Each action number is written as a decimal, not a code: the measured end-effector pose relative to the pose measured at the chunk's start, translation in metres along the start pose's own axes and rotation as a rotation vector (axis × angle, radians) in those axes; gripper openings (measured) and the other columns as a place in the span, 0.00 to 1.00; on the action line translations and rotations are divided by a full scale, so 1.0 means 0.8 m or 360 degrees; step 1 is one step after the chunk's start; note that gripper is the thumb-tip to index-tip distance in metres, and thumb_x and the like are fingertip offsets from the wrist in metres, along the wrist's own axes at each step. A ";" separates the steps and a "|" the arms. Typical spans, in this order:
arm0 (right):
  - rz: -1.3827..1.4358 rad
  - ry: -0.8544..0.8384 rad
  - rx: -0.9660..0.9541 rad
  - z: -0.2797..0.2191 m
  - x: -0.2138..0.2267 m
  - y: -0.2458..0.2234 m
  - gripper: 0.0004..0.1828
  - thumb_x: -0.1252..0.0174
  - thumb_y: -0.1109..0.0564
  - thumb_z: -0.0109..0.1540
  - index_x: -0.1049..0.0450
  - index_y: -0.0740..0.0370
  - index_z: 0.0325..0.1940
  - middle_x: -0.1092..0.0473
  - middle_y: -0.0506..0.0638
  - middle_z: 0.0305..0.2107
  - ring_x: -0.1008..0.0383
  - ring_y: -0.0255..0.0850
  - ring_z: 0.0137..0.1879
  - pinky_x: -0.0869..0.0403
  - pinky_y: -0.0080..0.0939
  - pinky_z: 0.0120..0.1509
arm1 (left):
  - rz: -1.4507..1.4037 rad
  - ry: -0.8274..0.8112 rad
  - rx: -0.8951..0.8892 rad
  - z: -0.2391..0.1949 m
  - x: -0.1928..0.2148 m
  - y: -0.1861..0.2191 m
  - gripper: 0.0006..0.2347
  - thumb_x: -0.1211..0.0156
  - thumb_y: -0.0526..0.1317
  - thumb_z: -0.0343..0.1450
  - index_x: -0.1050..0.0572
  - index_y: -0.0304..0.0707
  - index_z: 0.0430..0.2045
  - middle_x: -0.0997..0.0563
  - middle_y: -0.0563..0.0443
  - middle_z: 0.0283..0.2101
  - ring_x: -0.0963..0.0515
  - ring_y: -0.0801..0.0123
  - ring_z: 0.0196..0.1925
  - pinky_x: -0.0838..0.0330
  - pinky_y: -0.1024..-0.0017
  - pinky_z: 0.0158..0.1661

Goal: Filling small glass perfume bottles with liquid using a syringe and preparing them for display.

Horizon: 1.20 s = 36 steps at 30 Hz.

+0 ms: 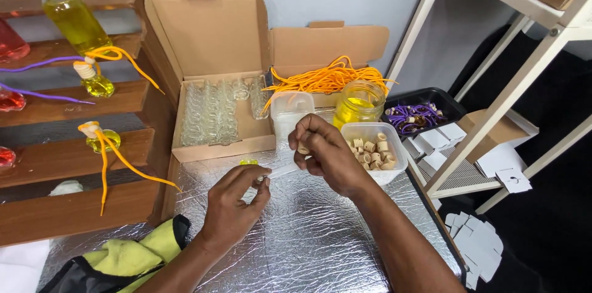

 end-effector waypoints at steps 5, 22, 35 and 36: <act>-0.1280 0.0137 0.0337 -0.010 -0.010 -0.045 0.11 0.41 0.46 0.62 0.28 0.52 0.40 0.34 0.44 0.24 0.37 0.36 0.28 0.41 0.41 0.28 | -0.0242 -0.0054 0.0356 -0.009 -0.013 -0.040 0.08 0.33 0.29 0.66 0.18 0.38 0.37 0.15 0.52 0.36 0.17 0.77 0.28 0.15 0.81 0.27; -0.2422 -0.0126 0.0534 -0.004 -0.048 -0.062 0.06 0.39 0.51 0.65 0.19 0.52 0.39 0.27 0.43 0.31 0.25 0.38 0.31 0.23 0.44 0.30 | -0.0805 -0.0122 0.0908 -0.021 -0.030 -0.072 0.21 0.37 0.39 0.69 0.27 0.43 0.59 0.14 0.47 0.49 0.12 0.69 0.37 0.12 0.76 0.36; -0.2942 0.0388 -0.0027 0.159 0.042 -0.026 0.10 0.38 0.43 0.61 0.14 0.42 0.38 0.21 0.52 0.32 0.22 0.56 0.41 0.25 0.59 0.41 | -0.0658 -0.0480 0.0889 -0.033 -0.059 -0.078 0.14 0.38 0.34 0.71 0.20 0.38 0.52 0.12 0.48 0.31 0.19 0.73 0.23 0.22 0.77 0.24; -0.2998 0.0349 -0.0162 0.166 0.050 -0.015 0.09 0.37 0.43 0.60 0.14 0.42 0.39 0.21 0.52 0.36 0.22 0.56 0.45 0.24 0.59 0.44 | -0.0690 -0.0481 0.0869 -0.035 -0.061 -0.079 0.14 0.38 0.32 0.71 0.20 0.37 0.51 0.12 0.47 0.33 0.21 0.73 0.23 0.25 0.78 0.22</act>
Point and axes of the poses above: each hand's wrist, its own z-axis towards the middle knuckle, its own x-axis out of the back of the hand, y = z × x, the point moved 10 cm from there along z, towards the middle knuckle
